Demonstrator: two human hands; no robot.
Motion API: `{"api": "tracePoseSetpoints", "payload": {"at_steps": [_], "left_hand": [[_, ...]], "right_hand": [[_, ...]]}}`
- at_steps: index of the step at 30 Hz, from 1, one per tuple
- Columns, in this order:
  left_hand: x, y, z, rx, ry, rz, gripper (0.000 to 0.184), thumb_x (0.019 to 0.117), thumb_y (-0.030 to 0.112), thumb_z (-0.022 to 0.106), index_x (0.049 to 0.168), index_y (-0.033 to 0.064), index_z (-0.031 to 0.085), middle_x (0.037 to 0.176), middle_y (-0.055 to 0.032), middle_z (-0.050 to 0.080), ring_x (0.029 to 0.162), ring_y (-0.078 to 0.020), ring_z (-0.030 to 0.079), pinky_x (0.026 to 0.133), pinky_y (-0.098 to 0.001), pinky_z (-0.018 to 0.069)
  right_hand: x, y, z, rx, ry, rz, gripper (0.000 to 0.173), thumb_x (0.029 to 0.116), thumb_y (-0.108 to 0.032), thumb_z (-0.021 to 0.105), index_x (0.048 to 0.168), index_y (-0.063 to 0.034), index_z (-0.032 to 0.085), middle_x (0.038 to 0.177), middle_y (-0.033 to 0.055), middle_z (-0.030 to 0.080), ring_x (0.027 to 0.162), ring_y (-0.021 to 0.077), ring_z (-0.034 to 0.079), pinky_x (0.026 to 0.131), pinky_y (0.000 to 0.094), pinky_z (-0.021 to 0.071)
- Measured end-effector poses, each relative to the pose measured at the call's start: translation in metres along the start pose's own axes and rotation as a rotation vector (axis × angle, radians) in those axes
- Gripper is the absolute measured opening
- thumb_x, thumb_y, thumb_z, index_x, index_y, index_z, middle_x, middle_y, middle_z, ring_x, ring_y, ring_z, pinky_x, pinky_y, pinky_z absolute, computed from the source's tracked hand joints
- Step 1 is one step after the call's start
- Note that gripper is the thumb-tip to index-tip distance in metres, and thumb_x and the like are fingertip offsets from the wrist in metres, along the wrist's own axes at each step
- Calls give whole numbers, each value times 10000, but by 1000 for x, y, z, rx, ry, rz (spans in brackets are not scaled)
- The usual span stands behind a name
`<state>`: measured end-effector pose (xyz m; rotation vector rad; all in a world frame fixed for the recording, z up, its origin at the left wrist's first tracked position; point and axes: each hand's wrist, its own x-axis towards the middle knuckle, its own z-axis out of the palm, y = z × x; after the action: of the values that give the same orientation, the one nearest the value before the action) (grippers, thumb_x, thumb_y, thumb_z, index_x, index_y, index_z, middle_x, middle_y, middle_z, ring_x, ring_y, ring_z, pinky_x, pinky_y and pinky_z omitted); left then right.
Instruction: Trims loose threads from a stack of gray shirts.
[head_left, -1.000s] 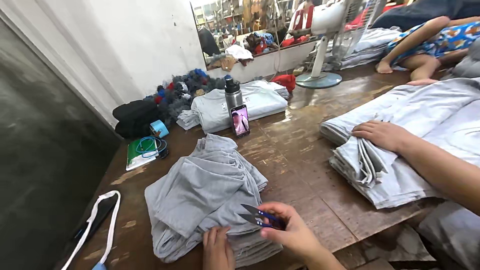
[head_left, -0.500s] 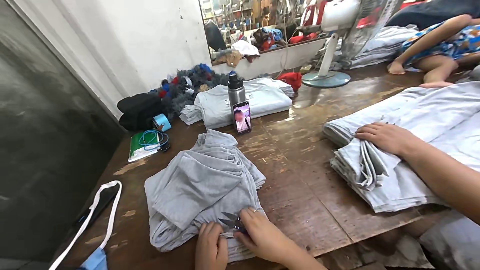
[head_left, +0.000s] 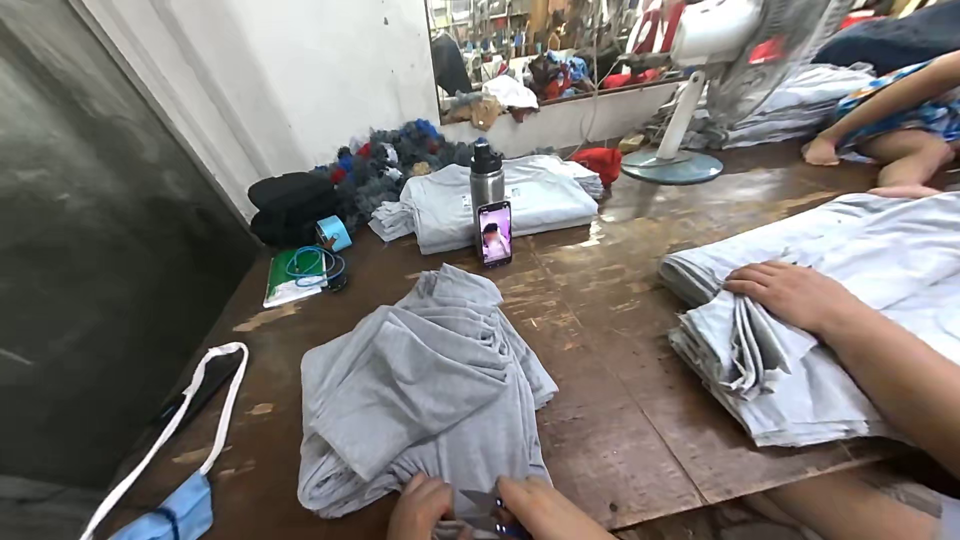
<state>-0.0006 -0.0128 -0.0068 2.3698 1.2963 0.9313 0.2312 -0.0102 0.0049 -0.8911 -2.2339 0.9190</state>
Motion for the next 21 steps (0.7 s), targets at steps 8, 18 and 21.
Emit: {"api": "tracePoseSetpoints", "payload": {"at_steps": [8,18,21], "left_hand": [[-14,-1,7,-51,240,-20,178,885,163,664,868,14,759,835,-131,673,925,-236,632,898,-320,502],[-24,9,11,32,424,-126,303,795,-41,637,1064,-32,776,966,-194,609,892,-108,597,789,-122,483],[-25,8,7,69,399,-154,286,778,-30,677,1043,-37,784,965,-203,708,899,-165,693,818,-202,551]], "right_hand": [[7,-10,-22,-43,98,-212,114,842,-31,662,940,5,617,775,150,629,726,303,648,707,472,530],[4,-1,-30,-174,414,-295,88,938,-163,567,968,-80,560,849,76,608,798,163,611,770,282,517],[21,-1,-24,-218,540,-253,119,928,-165,557,983,-60,572,816,73,594,737,150,597,673,270,515]]}}
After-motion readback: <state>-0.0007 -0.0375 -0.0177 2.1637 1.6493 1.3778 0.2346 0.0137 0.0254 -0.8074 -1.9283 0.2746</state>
